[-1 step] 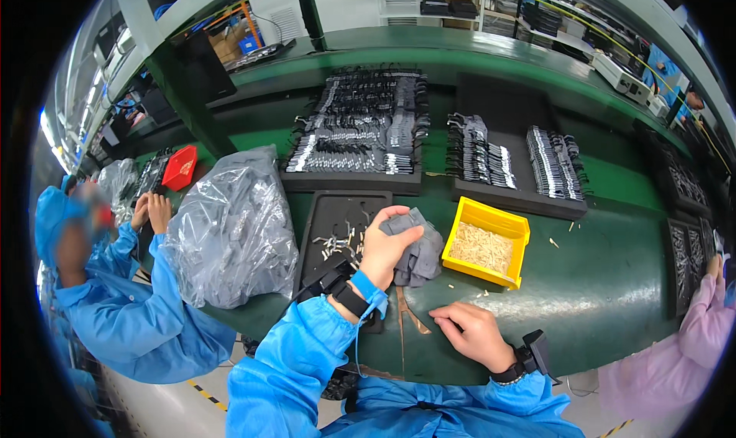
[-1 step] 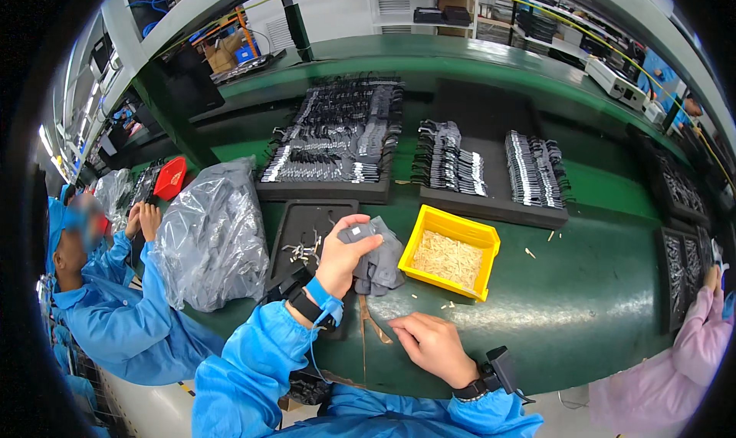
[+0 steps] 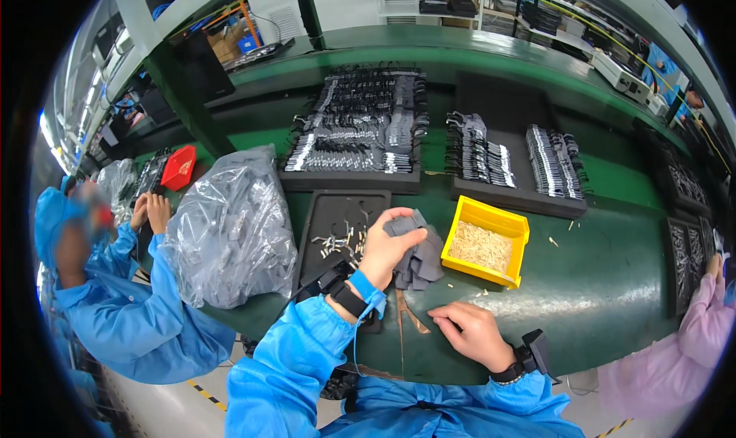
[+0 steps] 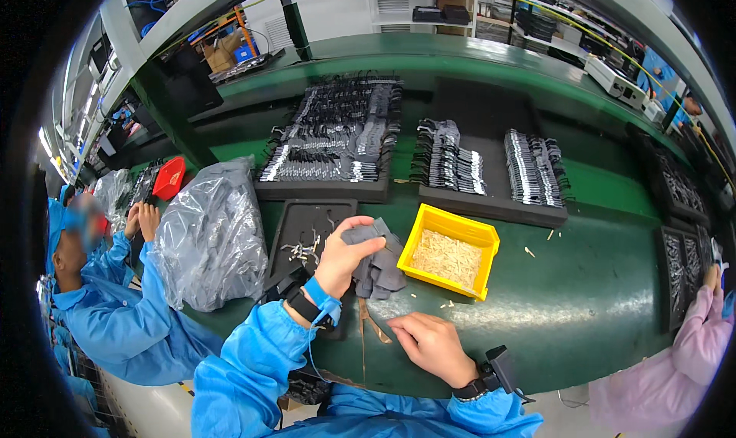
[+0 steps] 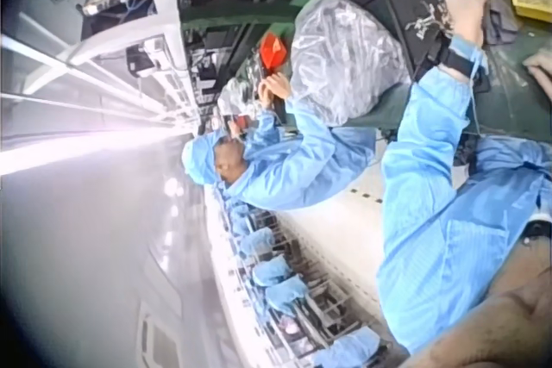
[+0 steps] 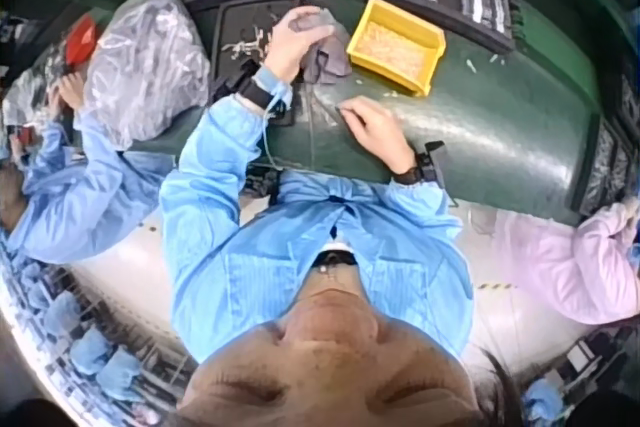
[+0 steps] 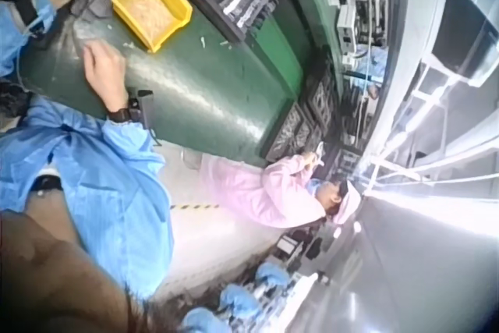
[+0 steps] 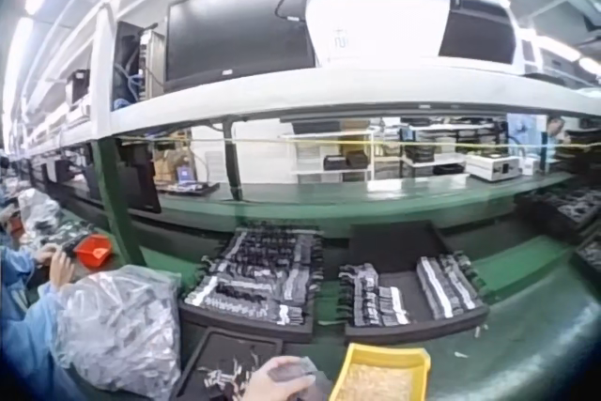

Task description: The worker is assembling small wire and plastic components into connectors at a factory workbench.

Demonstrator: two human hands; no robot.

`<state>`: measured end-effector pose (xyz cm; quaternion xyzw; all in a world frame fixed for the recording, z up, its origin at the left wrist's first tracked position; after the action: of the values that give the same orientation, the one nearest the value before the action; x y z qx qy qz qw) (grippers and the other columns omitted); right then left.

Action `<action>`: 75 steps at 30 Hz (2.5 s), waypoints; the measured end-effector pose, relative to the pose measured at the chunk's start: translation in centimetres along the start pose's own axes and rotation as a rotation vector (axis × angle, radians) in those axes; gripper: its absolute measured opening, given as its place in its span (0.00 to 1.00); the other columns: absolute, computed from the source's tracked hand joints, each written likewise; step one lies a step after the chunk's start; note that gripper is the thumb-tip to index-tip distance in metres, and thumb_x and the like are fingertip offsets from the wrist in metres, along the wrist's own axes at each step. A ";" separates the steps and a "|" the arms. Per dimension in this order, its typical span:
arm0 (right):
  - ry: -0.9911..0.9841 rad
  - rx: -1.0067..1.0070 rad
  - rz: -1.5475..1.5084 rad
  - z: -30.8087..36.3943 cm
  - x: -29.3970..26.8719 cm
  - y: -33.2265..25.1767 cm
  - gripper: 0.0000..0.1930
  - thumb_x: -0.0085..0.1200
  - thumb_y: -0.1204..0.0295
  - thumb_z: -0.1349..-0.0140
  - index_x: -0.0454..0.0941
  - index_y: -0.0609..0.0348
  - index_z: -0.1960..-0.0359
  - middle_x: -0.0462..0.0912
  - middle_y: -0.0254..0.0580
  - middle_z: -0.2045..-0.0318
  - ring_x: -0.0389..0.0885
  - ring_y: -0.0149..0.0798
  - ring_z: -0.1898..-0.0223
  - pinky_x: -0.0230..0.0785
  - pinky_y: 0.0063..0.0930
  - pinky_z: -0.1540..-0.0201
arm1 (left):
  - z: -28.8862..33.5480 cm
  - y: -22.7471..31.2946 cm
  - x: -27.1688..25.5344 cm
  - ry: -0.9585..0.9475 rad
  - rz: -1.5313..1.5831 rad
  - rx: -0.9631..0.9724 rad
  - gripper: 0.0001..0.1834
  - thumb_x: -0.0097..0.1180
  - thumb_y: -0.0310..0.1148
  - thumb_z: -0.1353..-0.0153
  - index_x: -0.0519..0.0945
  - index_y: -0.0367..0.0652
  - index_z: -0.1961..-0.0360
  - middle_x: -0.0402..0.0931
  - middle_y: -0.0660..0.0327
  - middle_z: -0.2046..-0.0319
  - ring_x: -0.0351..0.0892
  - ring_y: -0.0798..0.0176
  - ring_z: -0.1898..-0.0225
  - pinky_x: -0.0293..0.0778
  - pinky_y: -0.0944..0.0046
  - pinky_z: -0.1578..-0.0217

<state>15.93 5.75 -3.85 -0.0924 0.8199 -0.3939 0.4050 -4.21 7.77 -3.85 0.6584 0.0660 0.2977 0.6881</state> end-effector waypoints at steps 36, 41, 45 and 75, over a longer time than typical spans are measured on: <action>-0.032 0.076 -0.017 -1.0 1.1 0.1 0.05 0.55 0.80 0.50 0.78 0.61 0.71 0.78 0.42 0.77 0.77 0.44 0.74 0.68 0.31 0.71 | 9.9 5.8 -11.1 -0.020 -1.423 0.680 0.04 0.63 0.29 0.56 0.80 0.45 0.76 0.76 0.66 0.73 0.73 0.62 0.69 0.63 0.64 0.67; -0.042 0.062 -0.004 -0.9 0.9 0.2 0.05 0.55 0.81 0.50 0.78 0.61 0.70 0.78 0.43 0.77 0.78 0.44 0.74 0.68 0.31 0.71 | 8.9 7.1 -11.5 0.144 -1.123 0.603 0.06 0.59 0.23 0.52 0.80 0.39 0.70 0.78 0.57 0.71 0.78 0.56 0.67 0.71 0.63 0.65; -0.022 0.038 -0.013 -1.0 1.0 0.1 0.05 0.55 0.81 0.50 0.78 0.61 0.70 0.78 0.43 0.78 0.77 0.44 0.75 0.68 0.31 0.72 | 8.4 6.4 -11.5 0.169 -1.004 0.539 0.04 0.56 0.22 0.48 0.79 0.36 0.69 0.78 0.58 0.73 0.76 0.63 0.70 0.70 0.68 0.67; -0.058 0.116 -0.086 -10.7 7.1 -2.3 0.08 0.55 0.70 0.46 0.78 0.62 0.69 0.79 0.40 0.72 0.75 0.45 0.63 0.67 0.34 0.60 | 9.2 4.8 -12.0 0.177 -0.371 0.246 0.11 0.49 0.25 0.38 0.76 0.34 0.57 0.74 0.65 0.73 0.70 0.76 0.74 0.68 0.76 0.71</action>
<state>3.06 7.00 -2.52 -0.1153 0.7788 -0.4550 0.4160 -11.11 -6.41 -1.81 0.6853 0.2815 0.2125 0.6372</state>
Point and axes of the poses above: each hand's wrist, its own z-axis away from the middle knuckle, its own x-axis out of the palm, y = z × x, the point moved 2 cm from there along -z, towards the middle knuckle
